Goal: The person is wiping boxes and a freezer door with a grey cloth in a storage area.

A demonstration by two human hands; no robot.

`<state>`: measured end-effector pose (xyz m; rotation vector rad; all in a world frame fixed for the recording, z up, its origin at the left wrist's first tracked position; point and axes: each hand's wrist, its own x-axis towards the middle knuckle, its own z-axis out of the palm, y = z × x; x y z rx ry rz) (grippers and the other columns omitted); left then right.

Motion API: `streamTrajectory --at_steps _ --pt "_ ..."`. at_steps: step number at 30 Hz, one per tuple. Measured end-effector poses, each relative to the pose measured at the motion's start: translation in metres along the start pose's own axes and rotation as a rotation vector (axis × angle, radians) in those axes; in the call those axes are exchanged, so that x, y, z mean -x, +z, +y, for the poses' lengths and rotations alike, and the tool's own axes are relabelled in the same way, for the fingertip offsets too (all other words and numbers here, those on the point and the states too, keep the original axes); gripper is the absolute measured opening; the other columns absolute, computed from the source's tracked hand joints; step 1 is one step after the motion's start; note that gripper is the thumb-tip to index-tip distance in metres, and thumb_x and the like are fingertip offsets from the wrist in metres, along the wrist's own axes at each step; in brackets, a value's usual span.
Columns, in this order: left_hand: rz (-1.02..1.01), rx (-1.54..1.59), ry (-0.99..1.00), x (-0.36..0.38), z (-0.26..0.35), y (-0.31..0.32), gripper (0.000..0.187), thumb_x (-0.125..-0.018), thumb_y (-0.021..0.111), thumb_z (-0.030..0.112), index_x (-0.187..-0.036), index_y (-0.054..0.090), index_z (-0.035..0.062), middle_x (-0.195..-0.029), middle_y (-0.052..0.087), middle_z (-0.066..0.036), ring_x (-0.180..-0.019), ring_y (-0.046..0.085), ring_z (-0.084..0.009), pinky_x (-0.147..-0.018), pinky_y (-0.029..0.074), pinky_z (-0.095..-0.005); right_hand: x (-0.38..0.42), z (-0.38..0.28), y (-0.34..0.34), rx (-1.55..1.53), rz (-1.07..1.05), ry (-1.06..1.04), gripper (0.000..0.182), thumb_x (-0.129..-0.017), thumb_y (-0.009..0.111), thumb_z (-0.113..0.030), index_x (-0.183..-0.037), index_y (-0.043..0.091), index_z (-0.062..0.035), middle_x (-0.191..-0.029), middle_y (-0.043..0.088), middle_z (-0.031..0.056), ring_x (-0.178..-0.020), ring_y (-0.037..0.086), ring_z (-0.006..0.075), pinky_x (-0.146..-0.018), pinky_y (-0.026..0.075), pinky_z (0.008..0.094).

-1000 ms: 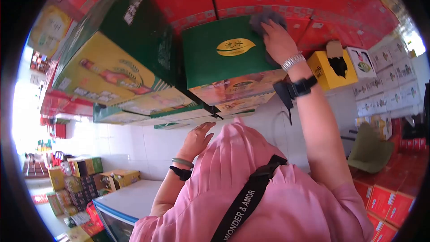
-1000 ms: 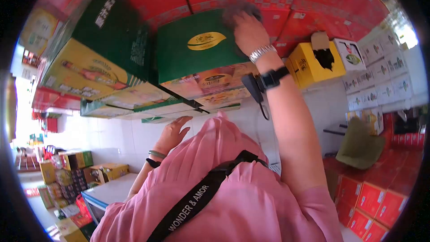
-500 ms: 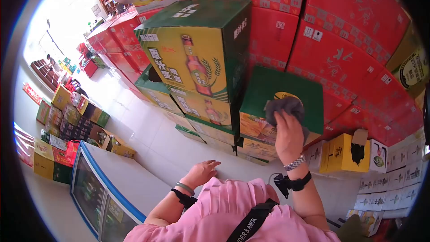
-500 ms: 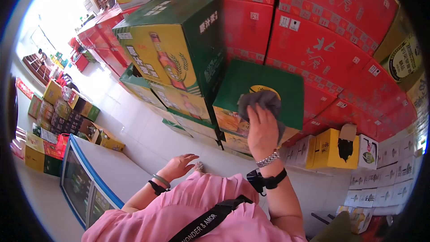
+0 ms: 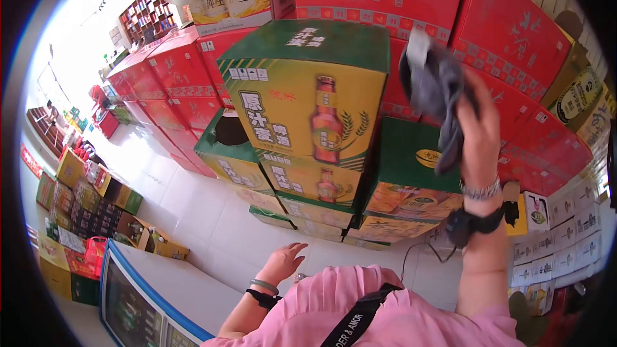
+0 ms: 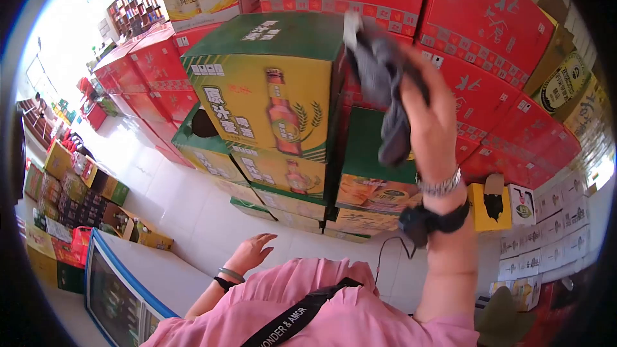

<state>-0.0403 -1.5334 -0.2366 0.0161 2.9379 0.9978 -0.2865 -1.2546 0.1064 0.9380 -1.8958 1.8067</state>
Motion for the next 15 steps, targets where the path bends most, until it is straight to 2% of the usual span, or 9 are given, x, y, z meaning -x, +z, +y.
streamTrajectory --at_steps 3,5,6,7,10,11,15 --pt "0.001 0.006 -0.005 0.011 -0.026 -0.013 0.039 -0.094 0.063 0.02 -0.131 0.059 0.0111 -0.125 0.065 -0.015 -0.11 0.063 -0.0371 -0.093 0.052 -0.0443 -0.053 -0.012 0.041 0.163 -0.178 -0.183 0.034 -0.1 0.052 -0.015 -0.13 0.059 -0.0018 -0.118 0.068 0.0113 -0.107 0.064 0.0174 -0.095 0.048 0.0294" --pt "0.009 0.001 -0.004 0.017 -0.044 -0.02 0.038 -0.093 0.063 0.02 -0.13 0.059 0.0118 -0.124 0.066 -0.015 -0.109 0.064 -0.0366 -0.091 0.053 -0.0445 -0.091 0.01 0.07 0.363 -0.35 -0.295 0.035 -0.1 0.052 -0.02 -0.131 0.06 -0.0048 -0.123 0.067 0.0152 -0.111 0.065 0.024 -0.097 0.048 0.0334" --pt "0.014 -0.005 -0.002 0.02 -0.054 -0.024 0.038 -0.093 0.063 0.02 -0.13 0.059 0.0119 -0.124 0.066 -0.015 -0.109 0.064 -0.0365 -0.09 0.053 -0.0446 -0.102 0.03 0.085 0.499 -0.444 -0.361 0.036 -0.1 0.052 -0.023 -0.132 0.06 -0.0068 -0.126 0.066 0.0176 -0.113 0.065 0.0285 -0.098 0.049 0.0364" --pt "0.017 -0.013 0.001 0.022 -0.063 -0.028 0.038 -0.093 0.063 0.021 -0.13 0.059 0.012 -0.123 0.066 -0.015 -0.109 0.064 -0.0363 -0.089 0.054 -0.0447 -0.102 0.027 0.1 0.709 -0.501 -0.263 0.036 -0.101 0.048 -0.028 -0.126 0.063 -0.0076 -0.122 0.066 0.0207 -0.111 0.063 0.0358 -0.095 0.05 0.0444" --pt "0.048 0.009 0.025 0.032 -0.087 -0.036 0.038 -0.093 0.064 0.021 -0.13 0.059 0.012 -0.123 0.066 -0.015 -0.109 0.064 -0.0362 -0.089 0.054 -0.0452 -0.112 0.005 0.134 0.905 -0.564 -0.252 0.034 -0.1 0.044 -0.027 -0.116 0.066 -0.0068 -0.11 0.069 0.0218 -0.101 0.066 0.0383 -0.088 0.052 0.0488" --pt "0.014 0.014 0.0 0.037 -0.092 -0.04 0.038 -0.093 0.064 0.021 -0.13 0.06 0.0118 -0.124 0.066 -0.015 -0.109 0.064 -0.0363 -0.09 0.054 -0.045 -0.113 0.005 0.148 0.971 -0.573 -0.272 0.035 -0.101 0.047 -0.026 -0.127 0.064 -0.0088 -0.11 0.07 0.019 -0.102 0.067 0.0366 -0.089 0.053 0.0461" --pt "-0.036 0.051 -0.029 0.05 -0.109 -0.051 0.039 -0.092 0.065 0.02 -0.129 0.06 0.0114 -0.124 0.066 -0.016 -0.109 0.064 -0.0372 -0.089 0.054 -0.0451 -0.116 0.0 0.205 0.97 -0.557 -0.255 0.033 -0.1 0.047 -0.024 -0.121 0.067 -0.0087 -0.102 0.071 0.0192 -0.095 0.069 0.0373 -0.085 0.054 0.0486"
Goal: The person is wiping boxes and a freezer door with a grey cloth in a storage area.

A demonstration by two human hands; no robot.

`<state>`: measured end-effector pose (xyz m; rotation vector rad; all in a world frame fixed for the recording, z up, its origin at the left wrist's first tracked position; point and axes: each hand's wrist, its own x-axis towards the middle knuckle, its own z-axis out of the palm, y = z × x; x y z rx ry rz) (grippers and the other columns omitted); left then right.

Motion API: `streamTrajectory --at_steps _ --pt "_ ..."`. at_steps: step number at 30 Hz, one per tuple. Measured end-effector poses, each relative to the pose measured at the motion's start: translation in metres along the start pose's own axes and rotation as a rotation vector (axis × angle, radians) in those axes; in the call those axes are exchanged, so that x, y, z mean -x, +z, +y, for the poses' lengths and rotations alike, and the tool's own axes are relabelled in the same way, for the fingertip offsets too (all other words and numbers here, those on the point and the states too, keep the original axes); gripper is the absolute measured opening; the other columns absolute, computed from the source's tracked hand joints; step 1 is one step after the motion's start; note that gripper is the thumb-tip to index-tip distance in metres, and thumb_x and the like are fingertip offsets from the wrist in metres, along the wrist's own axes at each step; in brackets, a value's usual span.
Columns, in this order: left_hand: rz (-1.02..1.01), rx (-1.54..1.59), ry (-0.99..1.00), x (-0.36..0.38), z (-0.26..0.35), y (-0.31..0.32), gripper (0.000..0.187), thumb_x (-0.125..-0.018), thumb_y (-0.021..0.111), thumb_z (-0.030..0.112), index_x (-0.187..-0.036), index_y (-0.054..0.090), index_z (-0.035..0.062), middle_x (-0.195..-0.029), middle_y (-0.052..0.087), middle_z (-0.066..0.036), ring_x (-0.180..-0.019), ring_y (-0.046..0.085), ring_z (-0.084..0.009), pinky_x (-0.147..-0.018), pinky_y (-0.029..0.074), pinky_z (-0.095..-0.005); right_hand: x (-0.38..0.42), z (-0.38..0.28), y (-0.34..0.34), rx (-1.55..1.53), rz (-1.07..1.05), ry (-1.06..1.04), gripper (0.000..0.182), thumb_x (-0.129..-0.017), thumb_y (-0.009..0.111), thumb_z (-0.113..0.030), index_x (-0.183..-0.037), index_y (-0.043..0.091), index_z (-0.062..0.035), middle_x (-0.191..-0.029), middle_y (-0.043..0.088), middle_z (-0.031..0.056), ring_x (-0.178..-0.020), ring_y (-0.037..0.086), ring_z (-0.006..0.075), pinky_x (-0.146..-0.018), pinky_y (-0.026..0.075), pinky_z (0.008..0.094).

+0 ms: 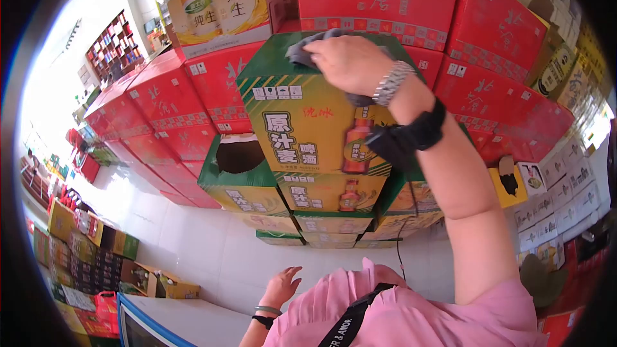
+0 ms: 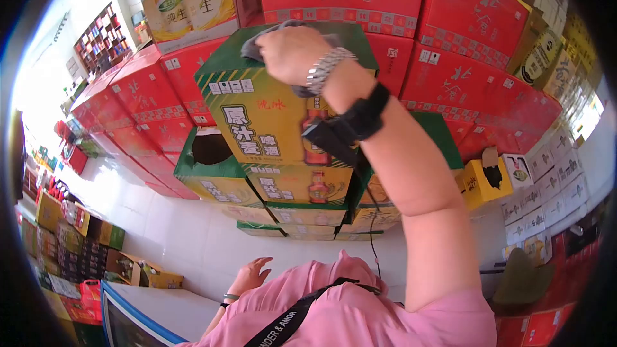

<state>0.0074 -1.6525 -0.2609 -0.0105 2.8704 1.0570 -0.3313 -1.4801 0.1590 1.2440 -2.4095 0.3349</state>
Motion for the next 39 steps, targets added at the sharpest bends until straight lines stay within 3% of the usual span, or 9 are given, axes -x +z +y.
streamTrajectory --at_steps 11,15,20,26,29,30,34,37,39 --pt "0.028 0.065 -0.013 0.002 -0.013 -0.01 0.039 -0.09 0.066 0.014 -0.129 0.06 0.0102 -0.123 0.066 -0.017 -0.109 0.064 -0.0371 -0.09 0.055 -0.0438 -0.041 -0.057 0.032 -0.274 0.039 -0.331 0.032 -0.096 0.056 -0.017 -0.125 0.068 -0.0136 -0.103 0.073 0.017 -0.095 0.069 0.0349 -0.089 0.053 0.0447" --pt "0.127 0.065 -0.042 -0.009 0.008 -0.02 0.038 -0.09 0.066 0.012 -0.128 0.062 0.0104 -0.122 0.067 -0.016 -0.108 0.066 -0.0356 -0.09 0.055 -0.0424 -0.025 -0.048 0.042 -0.324 0.094 -0.496 0.034 -0.089 0.062 -0.007 -0.121 0.069 -0.013 -0.117 0.07 0.0109 -0.107 0.067 0.0292 -0.092 0.053 0.0406" --pt "0.283 0.069 -0.072 -0.023 0.045 -0.038 0.038 -0.09 0.066 0.008 -0.128 0.063 0.0097 -0.122 0.066 -0.017 -0.107 0.066 -0.0361 -0.091 0.054 -0.0406 0.049 -0.025 0.045 -0.152 0.229 -0.623 0.044 -0.076 0.067 -0.002 -0.118 0.069 -0.0122 -0.112 0.067 0.0038 -0.094 0.063 0.0252 -0.085 0.054 0.0349" --pt "0.575 0.017 -0.008 -0.053 0.093 -0.085 0.044 -0.09 0.064 -0.003 -0.133 0.058 0.0028 -0.129 0.064 -0.016 -0.118 0.063 -0.0305 -0.1 0.05 -0.0404 0.185 0.061 0.061 -0.548 0.065 -0.387 0.037 -0.084 0.064 0.0 -0.119 0.069 -0.0121 -0.112 0.068 0.0072 -0.1 0.064 0.0282 -0.087 0.054 0.0364" --pt "0.733 -0.11 0.105 -0.081 0.127 -0.129 0.047 -0.091 0.061 -0.006 -0.138 0.054 0.0023 -0.136 0.061 -0.014 -0.127 0.057 -0.0285 -0.107 0.043 -0.0386 0.24 0.111 0.048 -0.84 -0.086 0.004 0.037 -0.09 0.056 0.007 -0.121 0.068 -0.0073 -0.112 0.069 0.0114 -0.1 0.067 0.0269 -0.088 0.053 0.0353" --pt "0.792 -0.113 0.169 -0.094 0.139 -0.146 0.047 -0.093 0.059 -0.005 -0.139 0.053 0.0015 -0.139 0.06 -0.015 -0.129 0.055 -0.0279 -0.109 0.041 -0.0386 0.255 0.13 0.045 -0.915 -0.011 0.07 0.035 -0.089 0.058 0.004 -0.119 0.069 -0.0094 -0.104 0.069 0.0137 -0.096 0.068 0.0286 -0.084 0.053 0.0344" --pt "0.981 -0.148 0.36 -0.148 0.229 -0.201 0.044 -0.1 0.051 0.004 -0.144 0.049 0.0001 -0.144 0.055 -0.016 -0.134 0.051 -0.0269 -0.113 0.037 -0.0397 0.302 0.198 0.026 -0.666 0.236 0.437 0.032 -0.094 0.053 -0.004 -0.124 0.066 -0.0071 -0.105 0.072 0.0146 -0.092 0.069 0.0193 -0.084 0.052 0.0305" --pt "0.981 -0.155 0.602 -0.195 0.286 -0.229 0.044 -0.102 0.05 0.009 -0.145 0.049 0.0023 -0.145 0.054 -0.014 -0.136 0.049 -0.0258 -0.113 0.037 -0.0401 0.332 0.242 0.029 -0.552 0.391 0.497 0.034 -0.096 0.055 -0.01 -0.129 0.063 -0.0092 -0.121 0.068 0.0164 -0.111 0.067 0.0276 -0.093 0.05 0.033" --pt "0.982 -0.264 0.637 -0.225 0.311 -0.236 0.039 -0.103 0.049 0.012 -0.14 0.055 0.0032 -0.141 0.058 -0.014 -0.131 0.053 -0.0269 -0.11 0.039 -0.0399 0.345 0.26 0.047 -0.347 0.236 0.497 0.037 -0.097 0.056 -0.016 -0.134 0.059 -0.0104 -0.132 0.062 0.0175 -0.122 0.059 0.031 -0.101 0.047 0.0378"
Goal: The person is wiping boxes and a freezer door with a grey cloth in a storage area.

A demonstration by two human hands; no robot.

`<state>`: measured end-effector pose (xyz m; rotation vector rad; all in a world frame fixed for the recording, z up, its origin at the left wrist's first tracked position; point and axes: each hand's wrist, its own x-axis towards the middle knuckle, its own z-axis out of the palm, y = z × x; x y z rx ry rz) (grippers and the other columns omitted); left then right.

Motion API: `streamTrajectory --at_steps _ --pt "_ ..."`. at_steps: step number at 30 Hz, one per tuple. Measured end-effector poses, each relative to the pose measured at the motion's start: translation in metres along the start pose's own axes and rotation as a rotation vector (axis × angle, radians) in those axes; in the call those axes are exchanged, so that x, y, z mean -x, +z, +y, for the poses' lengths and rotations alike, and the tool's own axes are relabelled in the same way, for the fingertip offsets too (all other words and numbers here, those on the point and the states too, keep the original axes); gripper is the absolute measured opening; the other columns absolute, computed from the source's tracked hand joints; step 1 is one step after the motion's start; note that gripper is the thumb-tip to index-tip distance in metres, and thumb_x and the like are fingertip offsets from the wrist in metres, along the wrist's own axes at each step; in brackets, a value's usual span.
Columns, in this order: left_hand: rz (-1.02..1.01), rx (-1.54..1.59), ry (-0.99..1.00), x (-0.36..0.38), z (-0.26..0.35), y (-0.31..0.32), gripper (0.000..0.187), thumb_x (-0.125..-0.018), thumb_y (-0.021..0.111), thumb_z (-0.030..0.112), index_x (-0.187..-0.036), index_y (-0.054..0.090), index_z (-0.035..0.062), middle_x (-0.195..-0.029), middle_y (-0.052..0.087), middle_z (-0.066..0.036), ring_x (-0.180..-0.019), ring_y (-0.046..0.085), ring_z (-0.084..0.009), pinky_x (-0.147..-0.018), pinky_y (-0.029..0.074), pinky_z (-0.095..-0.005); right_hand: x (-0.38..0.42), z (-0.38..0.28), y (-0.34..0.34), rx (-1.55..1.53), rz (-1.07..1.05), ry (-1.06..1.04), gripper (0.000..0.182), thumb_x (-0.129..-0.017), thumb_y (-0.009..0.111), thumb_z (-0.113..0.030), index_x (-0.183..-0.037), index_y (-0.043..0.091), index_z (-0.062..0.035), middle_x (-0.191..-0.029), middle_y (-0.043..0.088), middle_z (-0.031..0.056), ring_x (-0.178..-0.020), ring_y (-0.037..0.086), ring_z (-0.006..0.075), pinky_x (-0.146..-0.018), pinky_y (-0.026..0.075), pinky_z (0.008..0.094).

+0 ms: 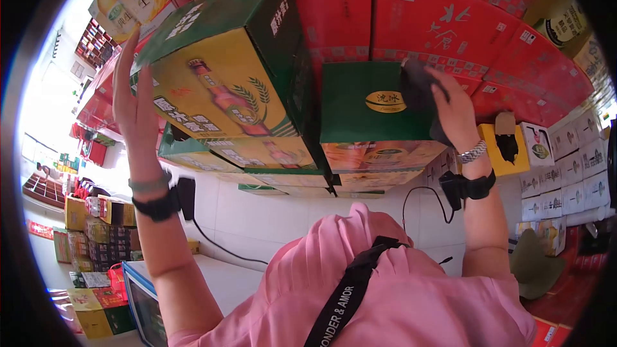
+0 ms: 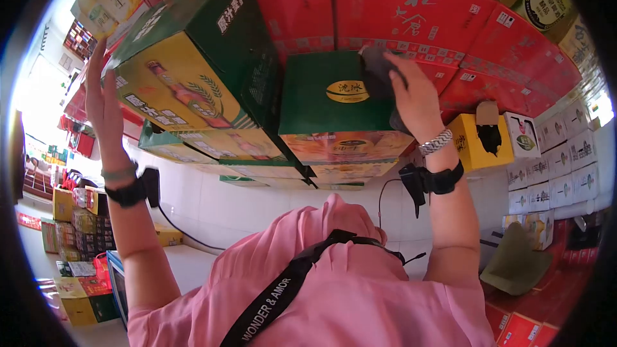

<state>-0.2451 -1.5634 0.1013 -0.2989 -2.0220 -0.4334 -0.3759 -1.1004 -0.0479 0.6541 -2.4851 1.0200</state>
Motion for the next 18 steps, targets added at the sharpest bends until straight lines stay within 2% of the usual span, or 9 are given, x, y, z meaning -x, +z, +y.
streamTrajectory --at_steps 1,4,5,9,11,15,18 --pt "-0.009 -0.033 0.041 -0.011 -0.001 0.01 0.037 -0.103 0.048 0.013 -0.137 0.058 0.0037 -0.138 0.06 -0.014 -0.129 0.056 -0.0275 -0.109 0.04 -0.0398 0.002 0.011 0.007 0.119 -0.047 -0.006 0.04 -0.098 0.056 -0.019 -0.137 0.057 -0.011 -0.138 0.058 0.0181 -0.128 0.055 0.0328 -0.106 0.045 0.0402" --pt "-0.068 -0.191 -0.099 -0.021 -0.019 0.043 0.033 -0.105 0.043 0.017 -0.122 0.068 0.0039 -0.123 0.068 -0.014 -0.116 0.063 -0.0296 -0.103 0.044 -0.0396 0.004 0.033 0.035 0.536 -0.207 -0.103 0.046 -0.099 0.054 -0.027 -0.143 0.051 -0.0115 -0.147 0.05 0.0194 -0.136 0.046 0.0337 -0.114 0.037 0.048" --pt "-0.001 -0.206 0.026 -0.018 -0.008 0.05 0.039 -0.106 0.038 0.019 -0.108 0.074 0.0047 -0.107 0.073 -0.012 -0.102 0.066 -0.0295 -0.096 0.046 -0.0388 0.0 0.036 0.039 0.488 -0.231 -0.07 0.048 -0.1 0.051 -0.029 -0.144 0.049 -0.0107 -0.149 0.047 0.0203 -0.138 0.044 0.0371 -0.116 0.032 0.0516" --pt "0.15 -0.249 0.097 -0.013 -0.01 0.064 0.041 -0.106 0.036 0.016 -0.103 0.077 0.0078 -0.101 0.075 -0.007 -0.093 0.066 -0.0241 -0.091 0.046 -0.0362 -0.021 0.04 0.064 0.529 -0.228 -0.051 0.05 -0.1 0.051 -0.029 -0.146 0.046 -0.0102 -0.15 0.046 0.0209 -0.137 0.043 0.0412 -0.116 0.032 0.0531" --pt "0.189 -0.252 0.109 -0.011 -0.013 0.067 0.041 -0.105 0.037 0.016 -0.101 0.077 0.0073 -0.1 0.076 -0.007 -0.092 0.067 -0.0241 -0.09 0.047 -0.0366 -0.037 0.039 0.081 0.531 -0.263 -0.047 0.051 -0.101 0.051 -0.028 -0.147 0.044 -0.0088 -0.151 0.043 0.0224 -0.138 0.041 0.0427 -0.116 0.031 0.0538" --pt "0.244 -0.235 0.134 -0.01 -0.014 0.07 0.04 -0.104 0.039 0.015 -0.099 0.078 0.0068 -0.098 0.076 -0.007 -0.091 0.068 -0.0236 -0.089 0.047 -0.0371 -0.057 0.016 0.123 0.471 -0.276 -0.138 0.053 -0.098 0.053 -0.028 -0.147 0.043 -0.0098 -0.149 0.045 0.0206 -0.138 0.041 0.0405 -0.116 0.032 0.0534" --pt "0.224 -0.229 0.101 -0.009 -0.012 0.069 0.04 -0.104 0.04 0.015 -0.099 0.078 0.0066 -0.098 0.076 -0.006 -0.091 0.068 -0.0235 -0.088 0.047 -0.0375 -0.063 -0.024 0.152 0.438 -0.292 -0.197 0.053 -0.096 0.055 -0.024 -0.146 0.046 -0.0096 -0.145 0.048 0.0187 -0.137 0.043 0.0376 -0.114 0.033 0.0524"
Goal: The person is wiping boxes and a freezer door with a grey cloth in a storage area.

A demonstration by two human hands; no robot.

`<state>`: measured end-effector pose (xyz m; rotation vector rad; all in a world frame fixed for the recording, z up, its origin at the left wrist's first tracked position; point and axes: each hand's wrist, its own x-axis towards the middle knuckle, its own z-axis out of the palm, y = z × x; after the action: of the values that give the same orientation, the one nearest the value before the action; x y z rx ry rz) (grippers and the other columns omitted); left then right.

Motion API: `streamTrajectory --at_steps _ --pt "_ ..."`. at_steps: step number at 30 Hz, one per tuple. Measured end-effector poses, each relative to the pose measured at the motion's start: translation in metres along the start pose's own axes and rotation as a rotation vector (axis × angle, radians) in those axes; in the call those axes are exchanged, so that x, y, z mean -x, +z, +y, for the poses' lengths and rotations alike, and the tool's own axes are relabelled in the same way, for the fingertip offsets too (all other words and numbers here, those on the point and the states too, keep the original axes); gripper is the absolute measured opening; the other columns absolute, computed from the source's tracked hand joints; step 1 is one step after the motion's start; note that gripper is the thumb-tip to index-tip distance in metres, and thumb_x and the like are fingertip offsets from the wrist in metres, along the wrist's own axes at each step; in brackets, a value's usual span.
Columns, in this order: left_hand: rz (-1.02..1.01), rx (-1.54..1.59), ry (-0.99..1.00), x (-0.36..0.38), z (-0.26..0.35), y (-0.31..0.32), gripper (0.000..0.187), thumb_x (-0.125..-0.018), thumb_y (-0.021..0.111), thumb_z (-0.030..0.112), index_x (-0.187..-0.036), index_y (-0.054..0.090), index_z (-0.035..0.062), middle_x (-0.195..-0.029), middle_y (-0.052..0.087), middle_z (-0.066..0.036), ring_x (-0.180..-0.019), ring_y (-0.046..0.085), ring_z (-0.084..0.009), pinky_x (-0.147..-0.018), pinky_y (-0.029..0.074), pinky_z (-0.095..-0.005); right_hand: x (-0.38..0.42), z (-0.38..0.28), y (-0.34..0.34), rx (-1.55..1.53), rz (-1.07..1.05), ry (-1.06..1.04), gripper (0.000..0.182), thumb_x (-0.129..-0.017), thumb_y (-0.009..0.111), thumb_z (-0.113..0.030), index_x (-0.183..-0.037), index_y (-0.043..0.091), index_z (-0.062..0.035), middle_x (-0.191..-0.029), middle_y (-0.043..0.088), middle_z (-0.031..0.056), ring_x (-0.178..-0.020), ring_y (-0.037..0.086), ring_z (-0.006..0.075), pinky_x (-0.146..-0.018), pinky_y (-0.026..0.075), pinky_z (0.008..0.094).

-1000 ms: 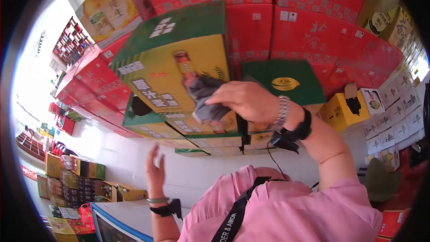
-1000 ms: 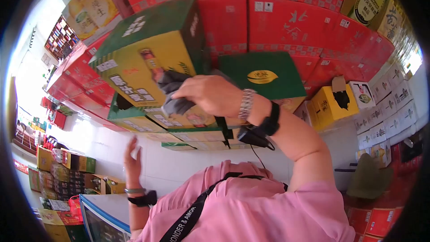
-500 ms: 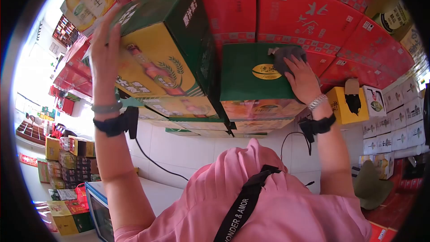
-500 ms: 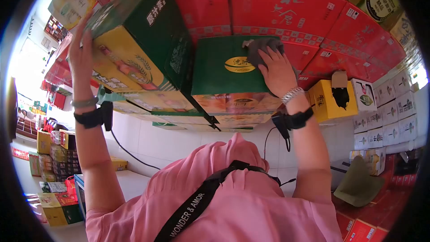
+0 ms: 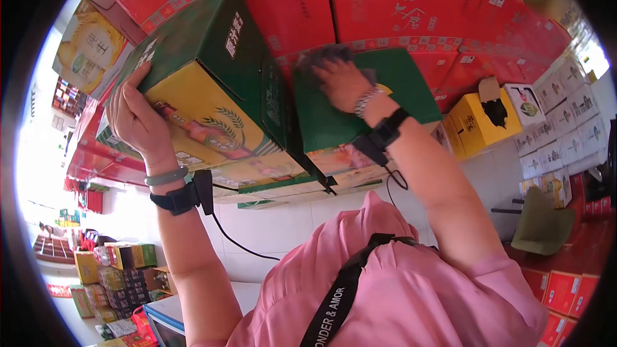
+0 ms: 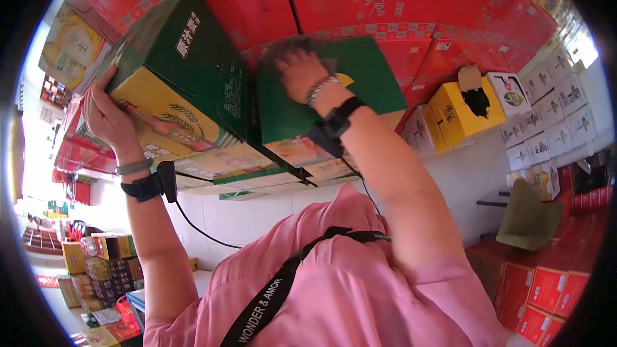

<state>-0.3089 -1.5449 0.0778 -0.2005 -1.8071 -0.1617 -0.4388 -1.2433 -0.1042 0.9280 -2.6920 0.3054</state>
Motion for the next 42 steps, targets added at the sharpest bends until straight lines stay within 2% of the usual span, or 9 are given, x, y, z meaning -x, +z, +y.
streamTrajectory --at_steps 6,12,22,25,28,29,33,36,42 --pt "0.0 0.01 0.089 0.001 -0.01 0.0 0.038 -0.104 0.041 0.016 -0.101 0.077 0.0073 -0.099 0.076 -0.006 -0.092 0.069 -0.0244 -0.087 0.047 -0.0371 -0.004 -0.072 0.011 -0.062 -0.024 -0.048 0.047 -0.094 0.056 -0.02 -0.139 0.053 -0.0076 -0.141 0.052 0.0157 -0.134 0.046 0.0342 -0.114 0.035 0.0474" --pt "-0.018 0.014 0.108 0.0 -0.013 -0.002 0.036 -0.104 0.043 0.015 -0.101 0.077 0.0076 -0.1 0.076 -0.004 -0.091 0.069 -0.0241 -0.086 0.047 -0.0373 0.076 -0.085 -0.025 -0.238 0.033 -0.259 0.045 -0.088 0.056 -0.011 -0.133 0.058 -0.0074 -0.136 0.057 0.0136 -0.129 0.051 0.0305 -0.112 0.039 0.0438" --pt "-0.022 0.057 0.055 0.0 -0.004 -0.002 0.038 -0.105 0.04 0.017 -0.102 0.077 0.0066 -0.101 0.076 -0.006 -0.088 0.069 -0.0243 -0.082 0.051 -0.0374 0.177 0.036 -0.072 0.075 0.267 0.188 0.038 -0.096 0.052 -0.012 -0.133 0.058 -0.0069 -0.13 0.062 0.0157 -0.122 0.057 0.0339 -0.109 0.042 0.044" --pt "-0.019 0.107 0.021 0.001 -0.003 -0.001 0.04 -0.106 0.039 0.017 -0.103 0.077 0.0061 -0.102 0.076 -0.006 -0.089 0.069 -0.0242 -0.083 0.051 -0.0375 0.181 0.059 -0.073 -0.154 0.356 0.503 0.037 -0.098 0.051 -0.013 -0.133 0.058 -0.0049 -0.132 0.06 0.0181 -0.119 0.058 0.0352 -0.104 0.046 0.0393" --pt "-0.024 0.097 -0.002 0.003 -0.008 0.001 0.042 -0.106 0.038 0.018 -0.105 0.077 0.0059 -0.104 0.076 -0.006 -0.09 0.069 -0.0243 -0.083 0.051 -0.0371 0.184 0.1 -0.054 -0.696 0.447 0.745 0.037 -0.1 0.052 -0.018 -0.134 0.058 -0.0033 -0.134 0.061 0.0173 -0.117 0.061 0.0312 -0.098 0.048 0.0348" --pt "-0.03 0.083 -0.013 0.004 -0.01 0.001 0.042 -0.106 0.038 0.019 -0.106 0.077 0.006 -0.104 0.076 -0.006 -0.09 0.069 -0.0244 -0.083 0.051 -0.0368 0.186 0.104 -0.049 -1.172 0.504 0.772 0.041 -0.1 0.056 -0.025 -0.135 0.058 -0.0026 -0.133 0.063 0.0134 -0.117 0.061 0.023 -0.097 0.046 0.0314" --pt "-0.055 0.069 -0.073 0.004 -0.008 0.0 0.045 -0.107 0.035 0.023 -0.108 0.077 0.0063 -0.108 0.075 -0.006 -0.093 0.068 -0.0212 -0.081 0.053 -0.0335 0.193 0.127 -0.021 -1.522 0.597 0.805 0.048 -0.099 0.059 -0.027 -0.14 0.056 -0.0021 -0.131 0.064 0.0096 -0.121 0.057 0.0179 -0.105 0.04 0.0288" --pt "-0.055 0.125 -0.175 0.005 0.002 0.002 0.047 -0.107 0.033 0.024 -0.109 0.076 0.0049 -0.108 0.075 -0.007 -0.095 0.068 -0.0204 -0.082 0.054 -0.0323 0.199 0.154 0.023 -1.268 0.427 0.839 0.048 -0.099 0.059 -0.026 -0.14 0.055 -0.0023 -0.134 0.062 0.0107 -0.123 0.056 0.018 -0.105 0.04 0.0293" --pt "-0.041 0.113 -0.161 0.005 0.004 0.004 0.052 -0.107 0.03 0.027 -0.109 0.076 0.0033 -0.109 0.075 -0.008 -0.099 0.068 -0.0207 -0.085 0.054 -0.0326 0.236 0.167 0.124 -1.212 0.329 0.892 0.042 -0.094 0.061 -0.022 -0.131 0.062 -0.0006 -0.12 0.07 0.0181 -0.114 0.065 0.0284 -0.098 0.047 0.034"
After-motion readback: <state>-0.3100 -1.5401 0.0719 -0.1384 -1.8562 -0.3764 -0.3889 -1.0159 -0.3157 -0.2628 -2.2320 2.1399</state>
